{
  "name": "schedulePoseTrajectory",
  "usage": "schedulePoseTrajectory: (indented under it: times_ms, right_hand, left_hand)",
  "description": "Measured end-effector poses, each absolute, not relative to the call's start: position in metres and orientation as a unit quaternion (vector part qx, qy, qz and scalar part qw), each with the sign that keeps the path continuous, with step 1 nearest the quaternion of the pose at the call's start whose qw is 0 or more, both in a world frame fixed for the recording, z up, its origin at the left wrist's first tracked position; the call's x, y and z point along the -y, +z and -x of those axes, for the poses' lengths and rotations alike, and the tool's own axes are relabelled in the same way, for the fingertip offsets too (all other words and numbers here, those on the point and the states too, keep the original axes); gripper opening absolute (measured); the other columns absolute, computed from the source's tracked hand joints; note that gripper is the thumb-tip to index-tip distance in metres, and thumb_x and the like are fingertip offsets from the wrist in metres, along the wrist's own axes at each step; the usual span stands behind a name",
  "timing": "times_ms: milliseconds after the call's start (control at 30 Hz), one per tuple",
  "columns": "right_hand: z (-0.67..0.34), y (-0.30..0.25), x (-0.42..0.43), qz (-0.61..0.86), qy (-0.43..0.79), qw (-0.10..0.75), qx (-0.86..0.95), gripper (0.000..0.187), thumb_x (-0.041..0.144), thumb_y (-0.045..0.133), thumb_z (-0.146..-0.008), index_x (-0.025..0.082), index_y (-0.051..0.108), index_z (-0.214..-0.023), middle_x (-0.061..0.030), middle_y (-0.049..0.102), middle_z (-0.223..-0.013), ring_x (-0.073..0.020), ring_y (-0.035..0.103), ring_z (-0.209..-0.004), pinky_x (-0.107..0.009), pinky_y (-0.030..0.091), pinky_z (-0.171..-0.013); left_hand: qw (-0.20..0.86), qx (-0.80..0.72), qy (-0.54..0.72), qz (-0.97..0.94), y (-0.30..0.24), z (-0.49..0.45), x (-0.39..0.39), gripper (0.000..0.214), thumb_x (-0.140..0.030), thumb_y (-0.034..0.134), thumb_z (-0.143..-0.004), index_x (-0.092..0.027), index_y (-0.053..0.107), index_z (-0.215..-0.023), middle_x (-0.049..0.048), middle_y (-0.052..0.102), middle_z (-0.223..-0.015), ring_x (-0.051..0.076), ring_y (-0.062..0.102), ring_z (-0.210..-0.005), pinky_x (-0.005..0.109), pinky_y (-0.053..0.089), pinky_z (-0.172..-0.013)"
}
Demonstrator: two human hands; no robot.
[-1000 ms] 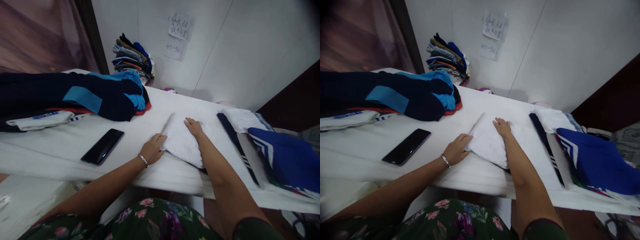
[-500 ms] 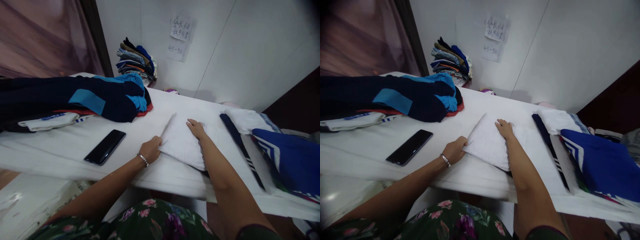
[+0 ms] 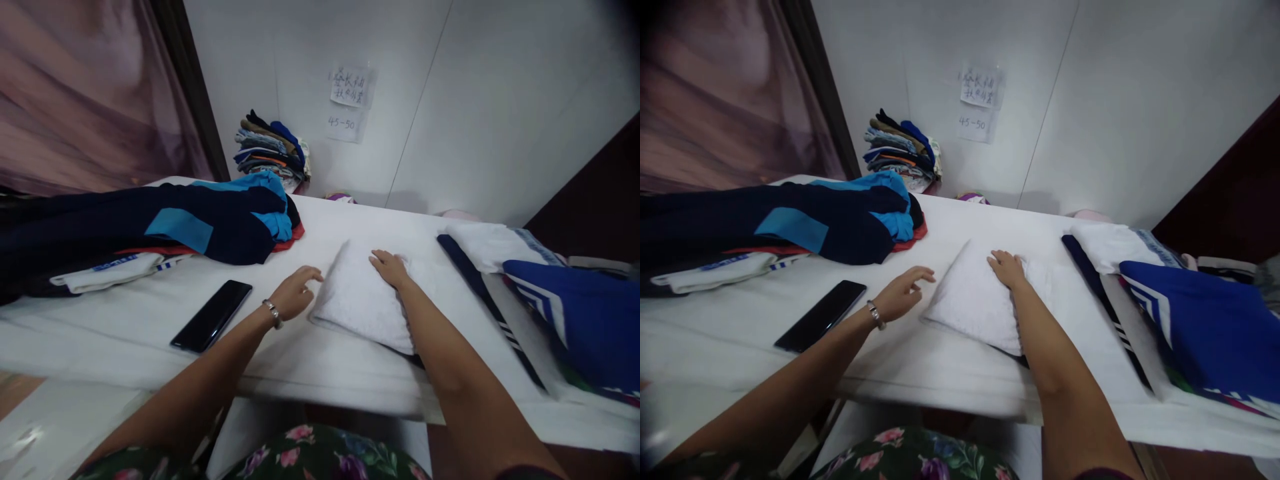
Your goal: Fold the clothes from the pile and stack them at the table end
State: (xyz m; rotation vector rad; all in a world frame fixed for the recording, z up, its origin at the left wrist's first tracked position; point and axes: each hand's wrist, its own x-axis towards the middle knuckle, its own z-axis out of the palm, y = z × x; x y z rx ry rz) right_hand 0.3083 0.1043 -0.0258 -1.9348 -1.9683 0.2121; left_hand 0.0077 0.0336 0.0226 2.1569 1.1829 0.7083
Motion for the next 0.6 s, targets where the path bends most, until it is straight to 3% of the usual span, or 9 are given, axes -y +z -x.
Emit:
schedulePoseTrajectory:
  times_ms: [100,233,367,600]
  right_hand:
    - [-0.308,-0.025,-0.104,0.683,0.071,0.185,0.703,0.042,0.042,0.039,-0.093,0.024,0.054,-0.128,-0.0069,0.051,-0.137,-0.0222,0.041,-0.13,-0.049,0.022,-0.109]
    - [-0.309,-0.024,-0.104,0.679,0.07,0.185,0.707,0.042,0.042,0.038,-0.094,0.024,0.053,-0.129,-0.0067,0.051,-0.137,-0.0213,0.04,-0.131,-0.047,0.024,-0.108]
    - [-0.309,-0.026,-0.104,0.685,0.062,0.18,0.703,0.04,0.039,0.04,-0.093,0.024,0.053,-0.128,-0.0069,0.051,-0.137,-0.0204,0.04,-0.13,-0.046,0.023,-0.109]
    - [-0.316,-0.016,-0.102,0.681,0.073,0.184,0.705,0.043,0.042,0.046,-0.091,0.024,0.053,-0.129,-0.0076,0.047,-0.14,-0.0227,0.036,-0.133,-0.046,0.02,-0.11]
  left_hand:
    - [0.192,-0.454,0.277,-0.825,0.04,-0.044,-0.048,0.033,-0.027,0.047,-0.082,-0.02,0.057,-0.112,0.0083,0.048,-0.136,0.022,0.047,-0.122,0.038,0.039,-0.103]
    - [0.118,-0.421,0.218,-0.872,0.037,-0.106,-0.07,0.053,-0.044,0.045,-0.087,-0.016,0.045,-0.131,0.0122,0.031,-0.15,0.026,0.024,-0.139,0.044,0.021,-0.113]
    - [0.112,-0.462,0.145,-0.868,0.011,-0.134,-0.087,0.059,-0.052,0.042,-0.086,-0.011,0.047,-0.128,0.0176,0.038,-0.145,0.031,0.03,-0.135,0.048,0.024,-0.11]
    - [0.089,-0.461,0.163,-0.868,0.0,-0.13,-0.09,0.052,-0.047,0.042,-0.086,-0.011,0.051,-0.122,0.018,0.045,-0.138,0.029,0.035,-0.131,0.044,0.026,-0.107]
